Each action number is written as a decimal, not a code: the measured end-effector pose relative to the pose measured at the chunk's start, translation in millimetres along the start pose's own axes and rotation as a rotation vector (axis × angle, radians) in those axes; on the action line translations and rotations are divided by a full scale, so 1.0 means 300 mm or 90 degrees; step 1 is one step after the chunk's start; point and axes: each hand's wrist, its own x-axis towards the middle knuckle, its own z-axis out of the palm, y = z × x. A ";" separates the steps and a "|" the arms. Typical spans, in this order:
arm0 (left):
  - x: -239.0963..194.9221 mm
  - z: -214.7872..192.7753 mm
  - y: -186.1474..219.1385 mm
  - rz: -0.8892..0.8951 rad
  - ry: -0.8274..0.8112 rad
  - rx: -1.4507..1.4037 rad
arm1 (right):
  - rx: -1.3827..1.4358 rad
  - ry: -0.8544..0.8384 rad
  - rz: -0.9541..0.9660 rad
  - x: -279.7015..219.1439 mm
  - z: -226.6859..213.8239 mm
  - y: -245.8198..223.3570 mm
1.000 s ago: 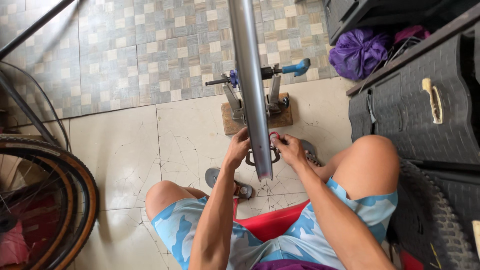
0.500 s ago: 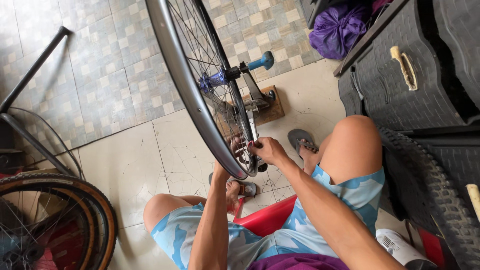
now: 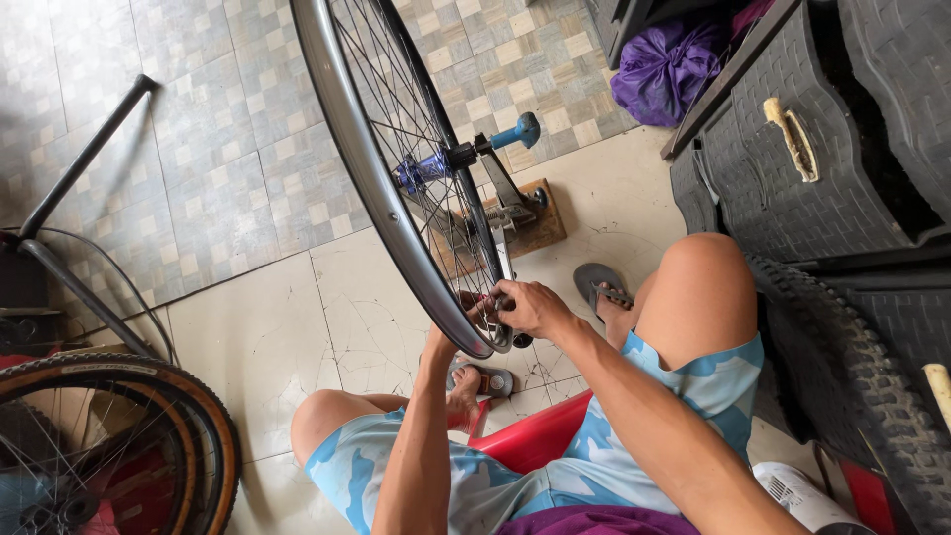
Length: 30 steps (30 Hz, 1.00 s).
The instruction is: The person uses a spoke wrench to adjust the tension of the spokes on a bicycle wheel mounted on a truing stand. They rotate the wheel periodically to check alignment and continue making small adjustments to the spokes.
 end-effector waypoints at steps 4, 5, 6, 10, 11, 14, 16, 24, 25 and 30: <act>0.047 0.092 -0.066 -0.004 0.109 0.012 | 0.031 0.076 -0.051 -0.007 0.045 -0.005; 0.046 0.106 -0.055 0.023 0.146 0.099 | 0.043 0.100 -0.074 -0.009 0.058 -0.007; 0.041 0.109 -0.031 0.050 0.183 0.185 | 0.054 0.123 -0.096 -0.006 0.065 -0.008; -0.036 0.034 0.098 0.042 0.124 0.097 | 0.076 0.070 0.012 0.004 0.076 0.001; -0.048 0.004 0.115 0.044 0.077 0.057 | 0.123 0.054 0.010 0.006 0.078 0.013; -0.033 -0.019 0.087 0.085 0.009 0.039 | 0.230 0.022 0.002 0.018 0.089 0.039; -0.014 -0.003 0.023 0.090 0.031 0.005 | 0.212 0.039 -0.025 0.022 0.088 0.026; 0.010 0.024 0.006 0.083 0.091 0.171 | 0.197 0.087 -0.111 0.009 0.082 0.008; 0.015 0.004 0.011 0.193 0.067 0.210 | 0.179 0.079 -0.089 0.011 0.080 0.014; 0.052 -0.010 -0.014 0.201 -0.029 0.206 | 0.199 0.020 0.001 0.011 0.068 0.012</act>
